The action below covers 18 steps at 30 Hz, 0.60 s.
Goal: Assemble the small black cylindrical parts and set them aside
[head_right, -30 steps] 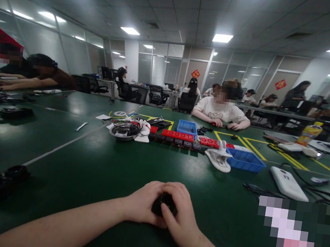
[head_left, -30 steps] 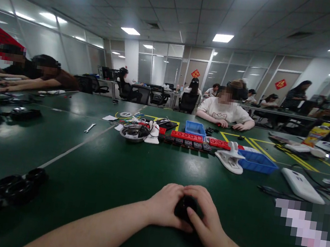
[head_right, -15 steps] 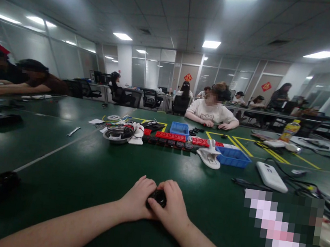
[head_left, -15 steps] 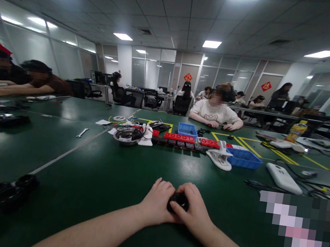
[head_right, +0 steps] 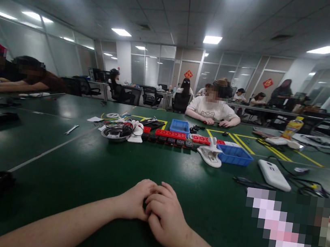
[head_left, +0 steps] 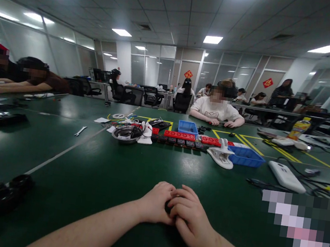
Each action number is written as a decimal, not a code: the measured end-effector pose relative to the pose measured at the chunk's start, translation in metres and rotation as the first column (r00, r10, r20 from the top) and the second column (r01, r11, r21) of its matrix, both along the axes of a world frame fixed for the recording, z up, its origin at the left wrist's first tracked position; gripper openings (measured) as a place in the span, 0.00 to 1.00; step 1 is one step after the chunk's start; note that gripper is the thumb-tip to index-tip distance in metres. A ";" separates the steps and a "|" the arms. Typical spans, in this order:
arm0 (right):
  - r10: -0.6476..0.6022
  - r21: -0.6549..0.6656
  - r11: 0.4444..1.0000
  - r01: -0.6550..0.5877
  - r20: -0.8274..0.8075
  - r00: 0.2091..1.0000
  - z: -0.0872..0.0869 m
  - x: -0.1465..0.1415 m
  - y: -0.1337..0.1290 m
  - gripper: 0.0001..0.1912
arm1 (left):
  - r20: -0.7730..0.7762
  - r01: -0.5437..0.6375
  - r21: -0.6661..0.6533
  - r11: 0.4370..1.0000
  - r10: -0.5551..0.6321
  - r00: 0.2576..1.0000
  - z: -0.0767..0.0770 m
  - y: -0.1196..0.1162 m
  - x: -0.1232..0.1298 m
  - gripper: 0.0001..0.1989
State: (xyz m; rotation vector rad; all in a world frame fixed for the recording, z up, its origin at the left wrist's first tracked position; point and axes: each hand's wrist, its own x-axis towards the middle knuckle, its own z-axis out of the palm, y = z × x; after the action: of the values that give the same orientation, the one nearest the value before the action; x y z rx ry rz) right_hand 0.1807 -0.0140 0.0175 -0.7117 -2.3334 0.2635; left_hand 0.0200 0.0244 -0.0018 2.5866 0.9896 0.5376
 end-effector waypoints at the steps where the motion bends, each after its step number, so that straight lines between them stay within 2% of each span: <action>1: 0.002 -0.007 1.000 -0.002 0.016 1.000 0.001 0.000 -0.001 0.12 | -0.012 0.008 0.004 1.000 -0.008 1.000 0.001 0.000 0.000 0.17; 4: -0.012 -0.015 1.000 0.012 0.014 1.000 0.000 0.001 0.000 0.14 | -0.015 0.033 -0.001 0.999 -0.034 0.999 0.001 -0.001 0.001 0.22; 7: -0.058 -0.005 0.998 0.058 -0.034 0.998 -0.005 0.003 0.005 0.14 | 0.042 0.007 -0.003 1.000 -0.007 0.999 0.000 -0.002 0.001 0.30; 14: -0.165 -0.032 0.986 0.162 -0.084 0.983 -0.011 0.004 0.013 0.23 | 0.019 -0.195 -0.003 0.981 0.195 0.981 -0.001 -0.009 0.005 0.32; 18: -0.294 -0.037 0.955 0.293 -0.033 0.955 -0.013 0.002 0.012 0.18 | 0.043 -0.297 -0.001 0.955 0.296 0.954 -0.003 -0.020 0.013 0.36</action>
State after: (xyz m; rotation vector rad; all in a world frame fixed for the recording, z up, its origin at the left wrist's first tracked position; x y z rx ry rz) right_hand 0.1826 -0.0015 0.0043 -1.0466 -2.1553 0.1787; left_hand 0.0332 0.0048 -0.0047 2.4322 1.3743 0.6667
